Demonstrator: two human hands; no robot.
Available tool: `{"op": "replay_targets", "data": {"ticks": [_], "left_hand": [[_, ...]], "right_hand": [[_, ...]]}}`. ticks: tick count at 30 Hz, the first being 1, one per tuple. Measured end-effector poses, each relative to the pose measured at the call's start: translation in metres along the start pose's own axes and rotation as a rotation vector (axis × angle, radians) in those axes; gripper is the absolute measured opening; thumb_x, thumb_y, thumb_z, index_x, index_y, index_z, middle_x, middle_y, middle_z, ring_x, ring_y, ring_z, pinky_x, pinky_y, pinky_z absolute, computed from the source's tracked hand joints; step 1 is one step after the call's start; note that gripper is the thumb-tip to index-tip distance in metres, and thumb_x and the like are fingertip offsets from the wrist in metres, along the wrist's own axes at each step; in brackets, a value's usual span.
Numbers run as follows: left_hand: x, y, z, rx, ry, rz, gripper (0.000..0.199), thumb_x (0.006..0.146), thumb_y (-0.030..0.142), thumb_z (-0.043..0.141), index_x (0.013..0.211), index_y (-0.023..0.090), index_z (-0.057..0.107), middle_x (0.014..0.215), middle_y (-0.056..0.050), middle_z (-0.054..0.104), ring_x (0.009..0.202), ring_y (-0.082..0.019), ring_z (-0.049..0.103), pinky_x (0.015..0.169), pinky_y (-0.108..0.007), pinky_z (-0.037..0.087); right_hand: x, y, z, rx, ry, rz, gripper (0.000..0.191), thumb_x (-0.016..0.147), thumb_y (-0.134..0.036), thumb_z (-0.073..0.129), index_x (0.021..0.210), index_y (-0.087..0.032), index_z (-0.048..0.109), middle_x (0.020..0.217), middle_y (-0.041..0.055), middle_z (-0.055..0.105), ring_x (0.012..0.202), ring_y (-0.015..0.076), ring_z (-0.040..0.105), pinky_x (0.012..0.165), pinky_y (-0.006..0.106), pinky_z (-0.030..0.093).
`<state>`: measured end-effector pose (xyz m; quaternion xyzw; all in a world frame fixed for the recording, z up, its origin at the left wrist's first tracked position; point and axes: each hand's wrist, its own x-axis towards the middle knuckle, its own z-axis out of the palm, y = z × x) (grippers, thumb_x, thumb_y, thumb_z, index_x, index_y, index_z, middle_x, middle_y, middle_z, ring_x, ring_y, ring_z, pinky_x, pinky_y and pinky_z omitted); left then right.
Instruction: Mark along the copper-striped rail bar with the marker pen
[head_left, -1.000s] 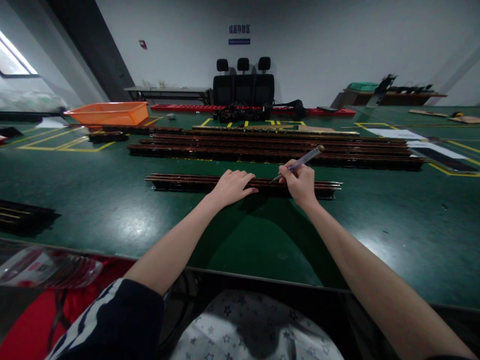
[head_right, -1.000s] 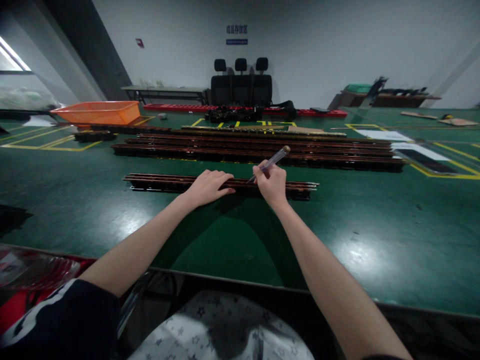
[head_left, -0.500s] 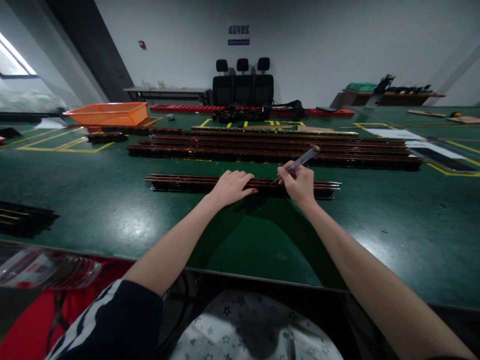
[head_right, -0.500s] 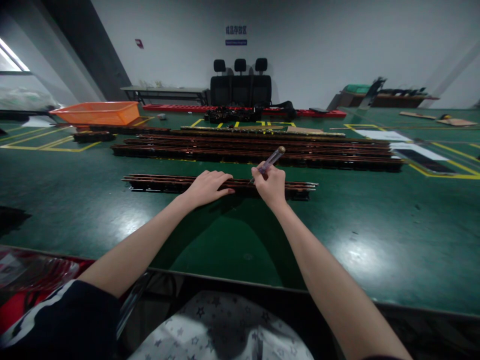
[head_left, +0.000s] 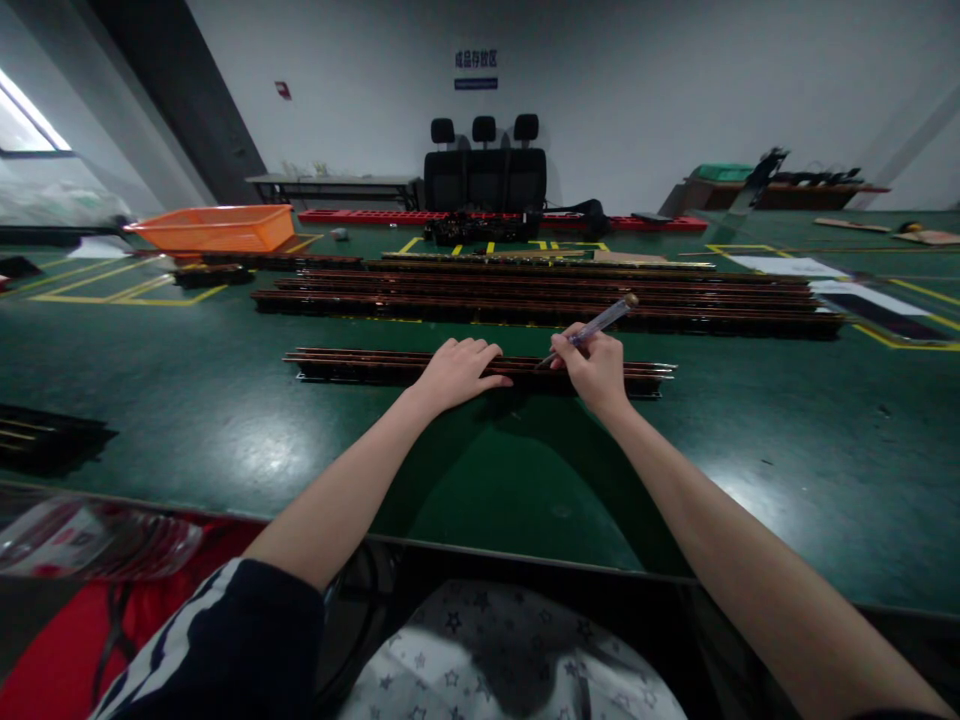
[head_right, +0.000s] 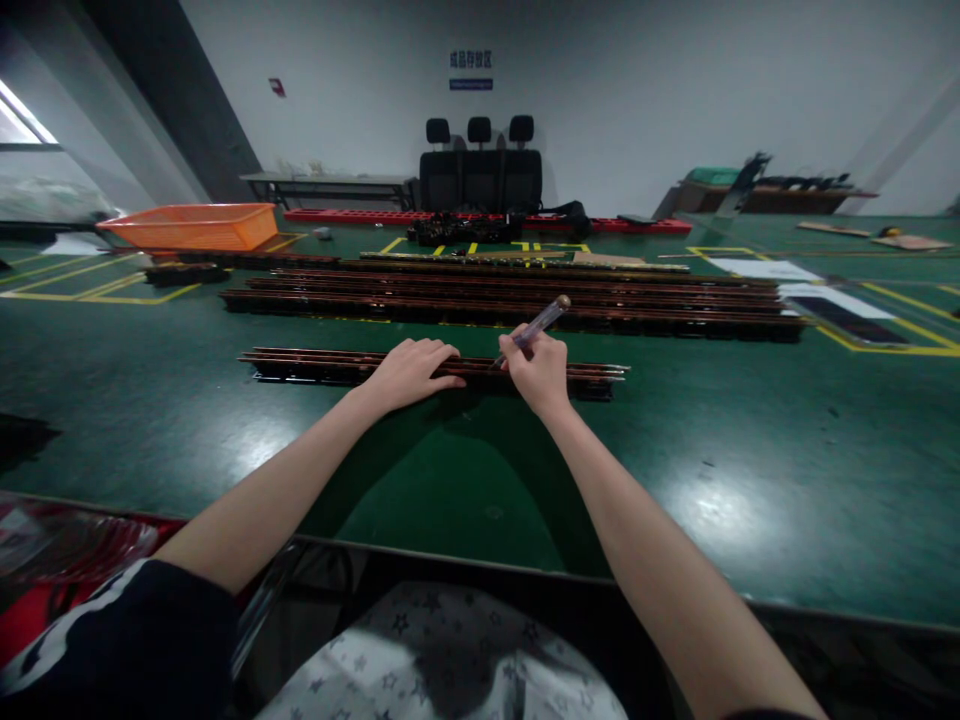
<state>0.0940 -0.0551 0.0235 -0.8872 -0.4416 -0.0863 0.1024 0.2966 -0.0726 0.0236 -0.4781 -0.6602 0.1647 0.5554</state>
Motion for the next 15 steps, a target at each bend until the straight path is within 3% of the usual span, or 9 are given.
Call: {"op": "replay_targets", "data": {"ticks": [15], "left_hand": [[-0.0003, 0.0044, -0.002, 0.0, 0.006, 0.0, 0.046, 0.095, 0.053, 0.043, 0.112, 0.012, 0.058, 0.108, -0.011, 0.067, 0.101, -0.025, 0.06, 0.084, -0.034, 0.038]], "right_hand": [[0.0007, 0.0021, 0.0011, 0.037, -0.014, 0.018, 0.025, 0.08, -0.039, 0.057, 0.064, -0.02, 0.054, 0.05, -0.0013, 0.056, 0.049, 0.0147, 0.056, 0.056, 0.03, 0.045]]}}
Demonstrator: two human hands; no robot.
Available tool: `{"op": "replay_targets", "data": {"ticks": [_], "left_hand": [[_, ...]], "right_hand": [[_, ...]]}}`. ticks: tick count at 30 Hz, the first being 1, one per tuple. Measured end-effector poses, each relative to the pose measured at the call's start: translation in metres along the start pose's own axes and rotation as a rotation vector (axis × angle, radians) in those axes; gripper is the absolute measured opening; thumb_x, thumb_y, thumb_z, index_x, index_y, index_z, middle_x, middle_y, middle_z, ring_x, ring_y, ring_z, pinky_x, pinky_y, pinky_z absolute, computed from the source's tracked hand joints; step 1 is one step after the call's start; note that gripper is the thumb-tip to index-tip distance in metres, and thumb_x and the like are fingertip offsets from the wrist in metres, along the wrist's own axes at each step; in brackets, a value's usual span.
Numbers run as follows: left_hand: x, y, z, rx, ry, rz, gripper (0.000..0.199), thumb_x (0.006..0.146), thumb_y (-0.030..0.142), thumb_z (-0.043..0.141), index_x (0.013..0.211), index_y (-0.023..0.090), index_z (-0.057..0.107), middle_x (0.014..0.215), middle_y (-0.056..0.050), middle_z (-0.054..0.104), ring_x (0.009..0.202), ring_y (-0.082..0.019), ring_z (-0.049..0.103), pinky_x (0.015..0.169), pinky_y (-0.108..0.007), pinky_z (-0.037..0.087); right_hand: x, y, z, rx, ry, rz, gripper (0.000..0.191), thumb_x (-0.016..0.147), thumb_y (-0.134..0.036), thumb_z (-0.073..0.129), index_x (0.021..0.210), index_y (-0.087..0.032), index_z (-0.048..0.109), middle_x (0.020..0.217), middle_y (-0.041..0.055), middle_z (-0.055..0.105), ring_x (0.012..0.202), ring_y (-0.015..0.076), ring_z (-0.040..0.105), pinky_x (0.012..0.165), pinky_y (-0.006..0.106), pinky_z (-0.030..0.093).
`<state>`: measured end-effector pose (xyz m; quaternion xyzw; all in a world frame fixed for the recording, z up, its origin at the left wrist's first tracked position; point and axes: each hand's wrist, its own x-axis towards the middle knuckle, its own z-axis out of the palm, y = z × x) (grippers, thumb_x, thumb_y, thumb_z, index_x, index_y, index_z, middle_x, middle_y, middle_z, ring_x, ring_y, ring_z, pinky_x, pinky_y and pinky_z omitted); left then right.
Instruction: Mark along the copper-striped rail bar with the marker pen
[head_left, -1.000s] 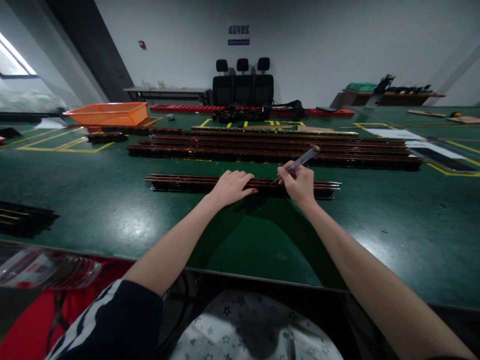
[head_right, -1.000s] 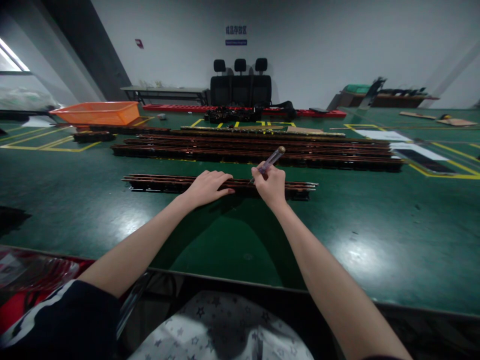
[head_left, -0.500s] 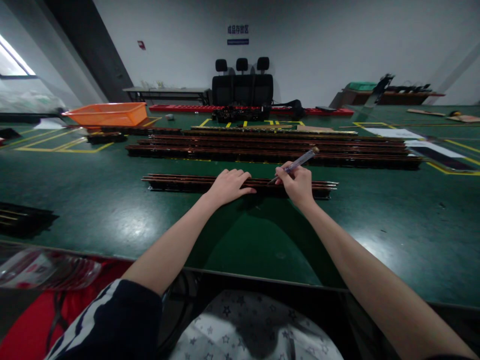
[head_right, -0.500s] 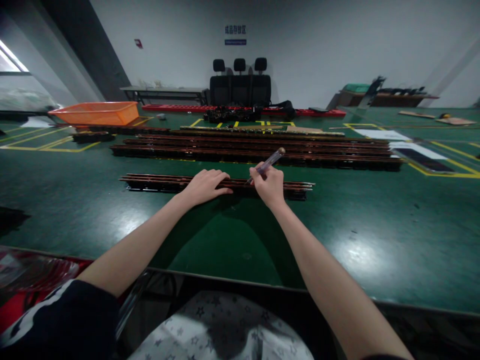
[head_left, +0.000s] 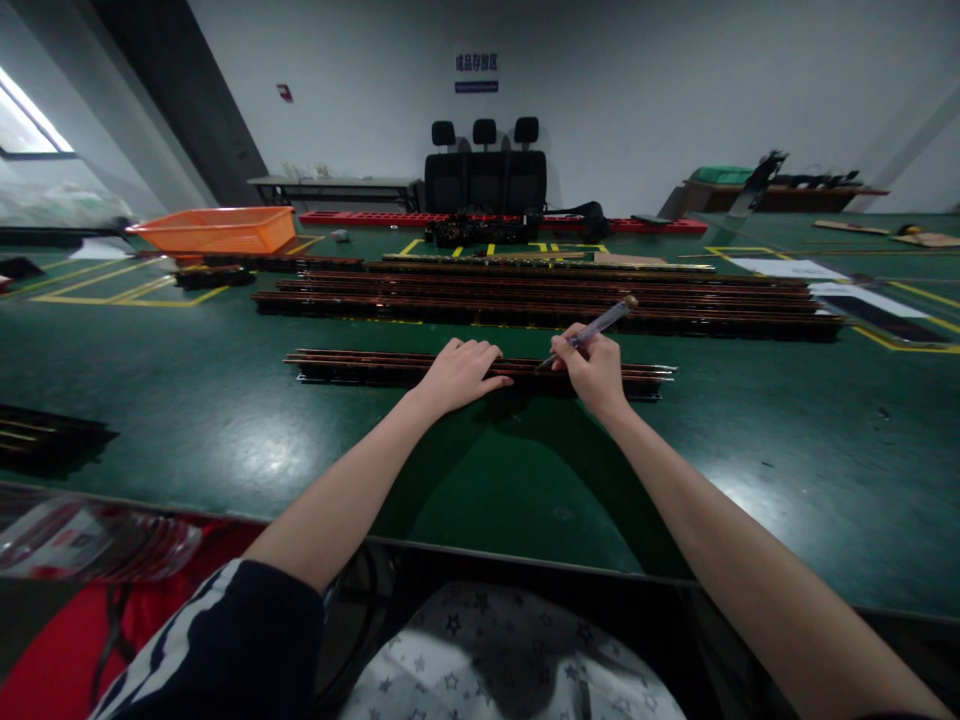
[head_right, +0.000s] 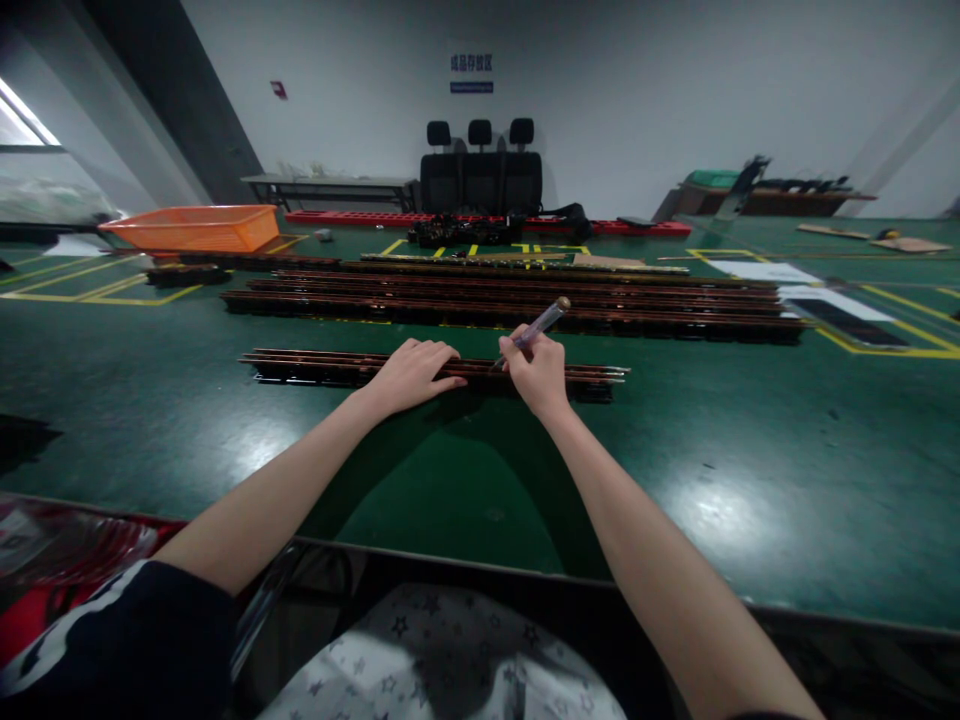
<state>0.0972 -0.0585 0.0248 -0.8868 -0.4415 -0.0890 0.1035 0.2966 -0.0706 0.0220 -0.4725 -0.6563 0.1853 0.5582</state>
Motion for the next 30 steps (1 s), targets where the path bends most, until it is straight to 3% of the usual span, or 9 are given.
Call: {"op": "replay_targets", "data": {"ticks": [30], "left_hand": [[0.0012, -0.0005, -0.0004, -0.032, -0.023, -0.002, 0.044, 0.096, 0.05, 0.042, 0.111, 0.012, 0.058, 0.108, -0.012, 0.066, 0.101, -0.025, 0.06, 0.084, -0.035, 0.04]], "right_hand": [[0.0005, -0.0006, 0.0002, 0.019, -0.013, 0.007, 0.027, 0.079, -0.041, 0.056, 0.063, -0.021, 0.052, 0.05, -0.0013, 0.056, 0.049, 0.0143, 0.055, 0.056, 0.03, 0.044]]}}
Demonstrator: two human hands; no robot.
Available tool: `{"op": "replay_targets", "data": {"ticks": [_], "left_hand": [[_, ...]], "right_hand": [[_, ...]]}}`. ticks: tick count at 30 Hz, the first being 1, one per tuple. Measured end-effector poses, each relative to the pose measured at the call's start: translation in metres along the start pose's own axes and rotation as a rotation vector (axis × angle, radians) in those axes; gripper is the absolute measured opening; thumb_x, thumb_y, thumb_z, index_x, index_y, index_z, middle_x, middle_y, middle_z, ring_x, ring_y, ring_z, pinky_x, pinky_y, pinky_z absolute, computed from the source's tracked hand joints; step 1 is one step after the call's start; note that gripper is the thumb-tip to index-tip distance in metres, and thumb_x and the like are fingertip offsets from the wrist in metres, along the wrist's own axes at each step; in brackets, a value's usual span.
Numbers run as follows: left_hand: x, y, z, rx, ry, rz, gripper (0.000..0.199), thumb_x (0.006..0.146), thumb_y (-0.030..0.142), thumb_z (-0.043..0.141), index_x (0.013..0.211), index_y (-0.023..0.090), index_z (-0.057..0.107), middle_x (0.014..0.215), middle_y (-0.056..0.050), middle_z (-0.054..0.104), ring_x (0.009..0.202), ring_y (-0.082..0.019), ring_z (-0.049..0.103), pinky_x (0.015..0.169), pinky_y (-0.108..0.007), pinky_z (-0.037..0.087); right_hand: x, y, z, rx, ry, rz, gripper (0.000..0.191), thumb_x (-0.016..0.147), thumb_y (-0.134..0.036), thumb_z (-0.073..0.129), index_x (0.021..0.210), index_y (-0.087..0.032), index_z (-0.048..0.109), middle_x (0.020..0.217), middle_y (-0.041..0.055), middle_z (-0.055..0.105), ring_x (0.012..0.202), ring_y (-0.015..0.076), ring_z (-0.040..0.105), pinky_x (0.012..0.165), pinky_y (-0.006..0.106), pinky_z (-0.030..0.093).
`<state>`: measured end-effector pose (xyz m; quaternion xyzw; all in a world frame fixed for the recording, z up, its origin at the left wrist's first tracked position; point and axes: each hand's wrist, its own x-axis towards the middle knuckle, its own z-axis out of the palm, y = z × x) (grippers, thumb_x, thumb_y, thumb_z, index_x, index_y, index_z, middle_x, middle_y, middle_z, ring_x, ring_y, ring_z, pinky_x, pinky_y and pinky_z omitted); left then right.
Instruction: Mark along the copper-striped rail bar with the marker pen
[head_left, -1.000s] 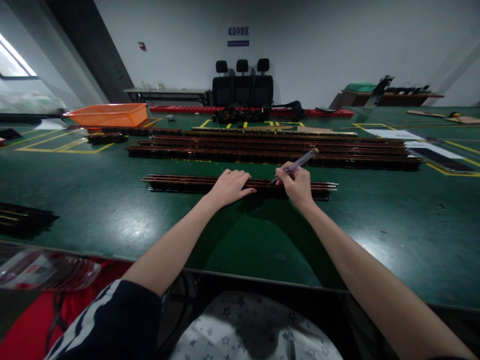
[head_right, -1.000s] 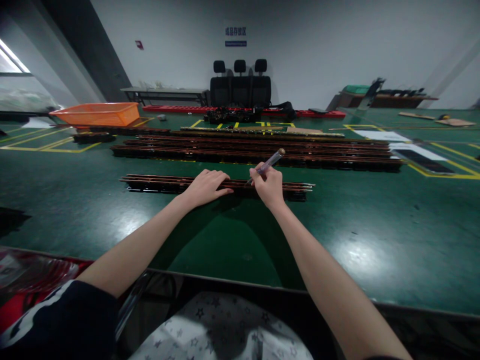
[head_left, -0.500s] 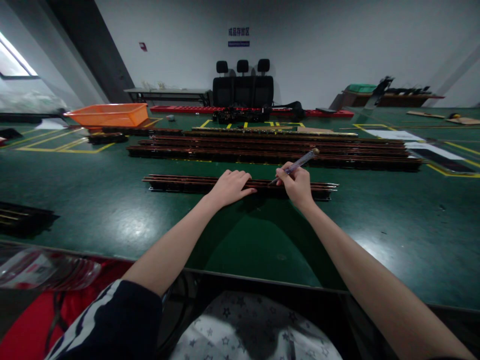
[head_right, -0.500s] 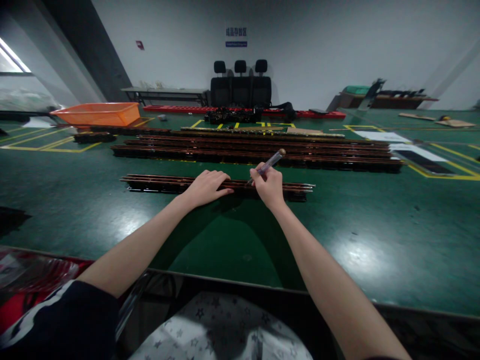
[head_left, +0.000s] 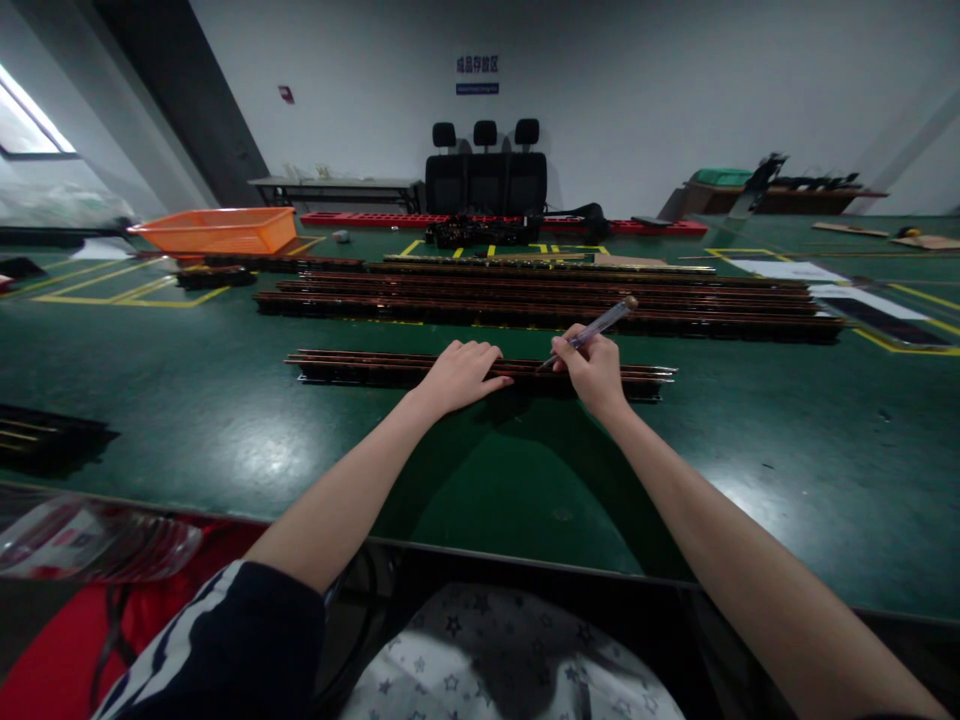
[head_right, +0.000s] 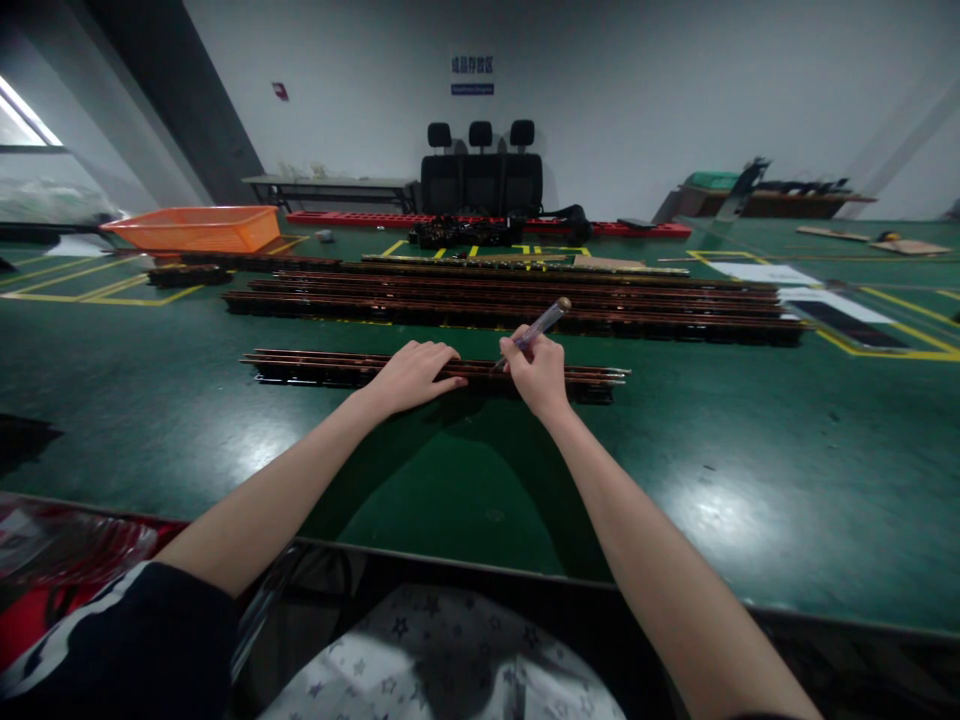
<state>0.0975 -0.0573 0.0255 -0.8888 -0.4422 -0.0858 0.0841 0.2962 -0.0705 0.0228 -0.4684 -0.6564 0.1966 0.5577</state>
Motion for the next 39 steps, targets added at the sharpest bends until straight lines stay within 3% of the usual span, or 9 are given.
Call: {"op": "replay_targets", "data": {"ticks": [15, 25, 39], "left_hand": [[-0.0027, -0.0055, -0.0001, -0.017, 0.007, 0.033, 0.042, 0.095, 0.05, 0.045, 0.109, 0.012, 0.057, 0.106, -0.011, 0.067, 0.099, -0.026, 0.062, 0.083, -0.036, 0.042], [-0.0025, -0.0017, 0.0009, 0.025, 0.003, 0.065, 0.043, 0.097, 0.049, 0.041, 0.12, 0.015, 0.055, 0.118, -0.01, 0.064, 0.106, -0.024, 0.059, 0.084, -0.034, 0.038], [-0.0013, -0.0013, 0.0003, 0.029, 0.004, 0.043, 0.042, 0.095, 0.05, 0.045, 0.11, 0.013, 0.057, 0.106, -0.01, 0.066, 0.098, -0.025, 0.061, 0.079, -0.033, 0.039]], "right_hand": [[-0.0021, -0.002, 0.0017, 0.019, -0.023, -0.012, 0.027, 0.078, -0.042, 0.058, 0.063, -0.02, 0.054, 0.051, -0.0013, 0.057, 0.049, 0.0142, 0.056, 0.054, 0.029, 0.045], [-0.0016, -0.0014, 0.0021, 0.034, -0.024, -0.026, 0.024, 0.079, -0.036, 0.058, 0.063, -0.02, 0.053, 0.051, -0.0014, 0.055, 0.048, 0.014, 0.055, 0.055, 0.029, 0.045], [-0.0006, 0.002, 0.0025, 0.045, -0.033, -0.021, 0.023, 0.08, -0.036, 0.058, 0.064, -0.02, 0.053, 0.051, -0.0012, 0.056, 0.049, 0.0139, 0.055, 0.055, 0.029, 0.043]]}}
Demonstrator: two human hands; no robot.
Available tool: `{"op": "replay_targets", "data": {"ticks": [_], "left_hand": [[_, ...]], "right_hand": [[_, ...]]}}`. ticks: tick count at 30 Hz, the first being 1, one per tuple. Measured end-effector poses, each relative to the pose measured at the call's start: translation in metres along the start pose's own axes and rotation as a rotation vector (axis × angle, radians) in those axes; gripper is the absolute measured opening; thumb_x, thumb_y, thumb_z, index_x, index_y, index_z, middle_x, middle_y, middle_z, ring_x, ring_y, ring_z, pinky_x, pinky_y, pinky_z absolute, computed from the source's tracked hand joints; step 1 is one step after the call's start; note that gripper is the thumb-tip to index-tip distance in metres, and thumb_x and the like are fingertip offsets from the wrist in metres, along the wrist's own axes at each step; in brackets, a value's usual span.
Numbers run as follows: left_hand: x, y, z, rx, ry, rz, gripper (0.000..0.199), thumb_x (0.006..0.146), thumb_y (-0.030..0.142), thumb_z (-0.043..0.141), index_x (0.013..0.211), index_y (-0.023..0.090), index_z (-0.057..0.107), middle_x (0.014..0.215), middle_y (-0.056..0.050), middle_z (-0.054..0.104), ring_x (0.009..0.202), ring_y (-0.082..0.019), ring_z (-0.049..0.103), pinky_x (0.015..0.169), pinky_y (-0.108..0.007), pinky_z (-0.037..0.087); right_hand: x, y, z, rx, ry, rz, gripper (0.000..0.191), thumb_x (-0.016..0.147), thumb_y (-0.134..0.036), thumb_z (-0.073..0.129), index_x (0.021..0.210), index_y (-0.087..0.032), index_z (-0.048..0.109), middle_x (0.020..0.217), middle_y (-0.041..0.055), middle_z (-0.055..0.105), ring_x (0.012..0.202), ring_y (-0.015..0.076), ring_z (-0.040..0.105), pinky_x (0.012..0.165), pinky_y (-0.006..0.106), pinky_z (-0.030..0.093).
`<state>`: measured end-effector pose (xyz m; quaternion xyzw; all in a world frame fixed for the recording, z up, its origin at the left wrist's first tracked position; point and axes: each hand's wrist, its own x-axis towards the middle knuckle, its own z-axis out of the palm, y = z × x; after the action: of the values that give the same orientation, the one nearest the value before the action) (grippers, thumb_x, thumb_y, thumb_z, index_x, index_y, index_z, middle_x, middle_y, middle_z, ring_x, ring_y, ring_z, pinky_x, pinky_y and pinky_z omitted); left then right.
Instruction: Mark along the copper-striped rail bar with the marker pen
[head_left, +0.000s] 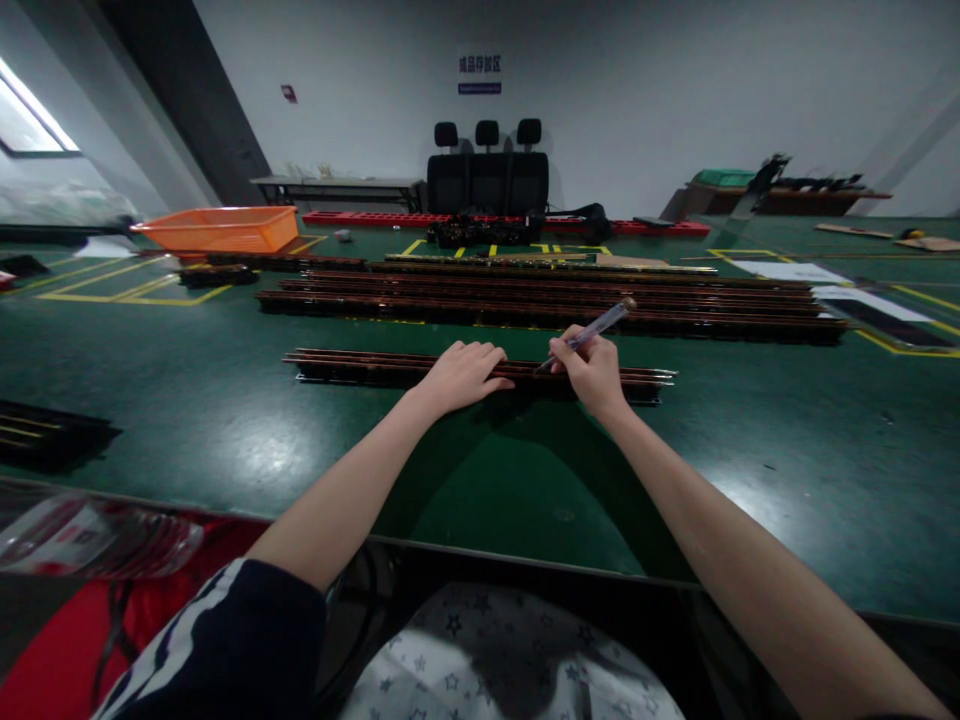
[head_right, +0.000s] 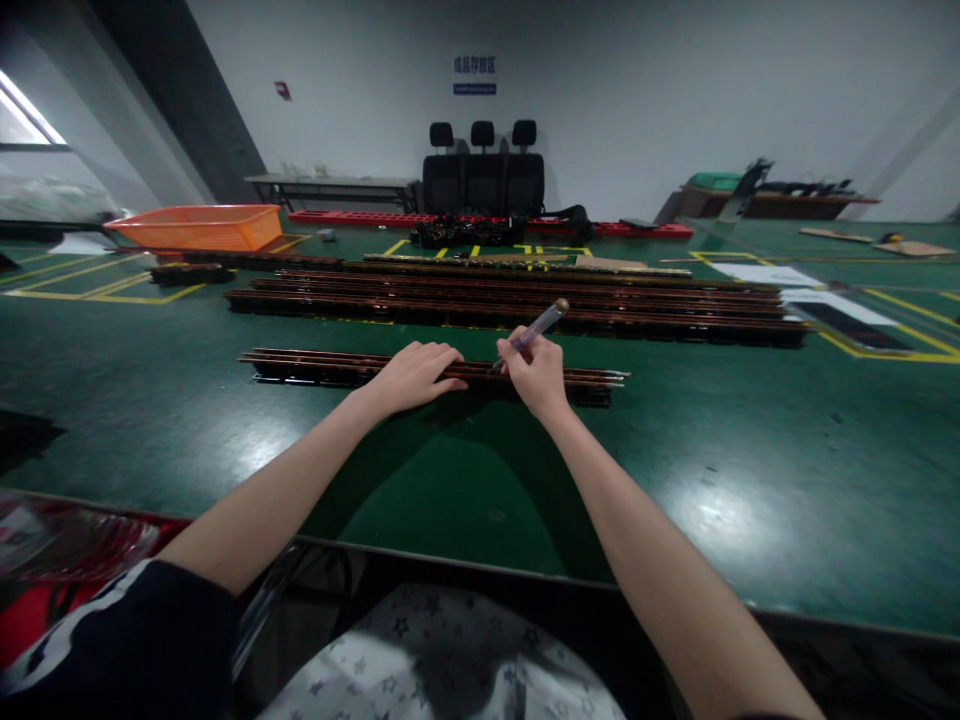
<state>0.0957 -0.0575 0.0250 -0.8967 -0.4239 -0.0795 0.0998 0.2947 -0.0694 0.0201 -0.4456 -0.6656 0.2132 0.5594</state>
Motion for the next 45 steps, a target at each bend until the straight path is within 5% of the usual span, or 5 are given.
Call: {"op": "replay_targets", "data": {"ticks": [45], "left_hand": [[-0.0033, -0.0069, -0.0038, -0.049, -0.018, 0.017, 0.035, 0.096, 0.043, 0.043, 0.11, 0.014, 0.057, 0.105, -0.01, 0.065, 0.099, -0.025, 0.06, 0.082, -0.036, 0.043]], "right_hand": [[-0.0005, -0.0054, 0.0009, -0.04, -0.053, 0.021, 0.031, 0.079, -0.048, 0.058, 0.066, -0.02, 0.056, 0.054, 0.0009, 0.061, 0.052, 0.0158, 0.059, 0.057, 0.03, 0.046]]}}
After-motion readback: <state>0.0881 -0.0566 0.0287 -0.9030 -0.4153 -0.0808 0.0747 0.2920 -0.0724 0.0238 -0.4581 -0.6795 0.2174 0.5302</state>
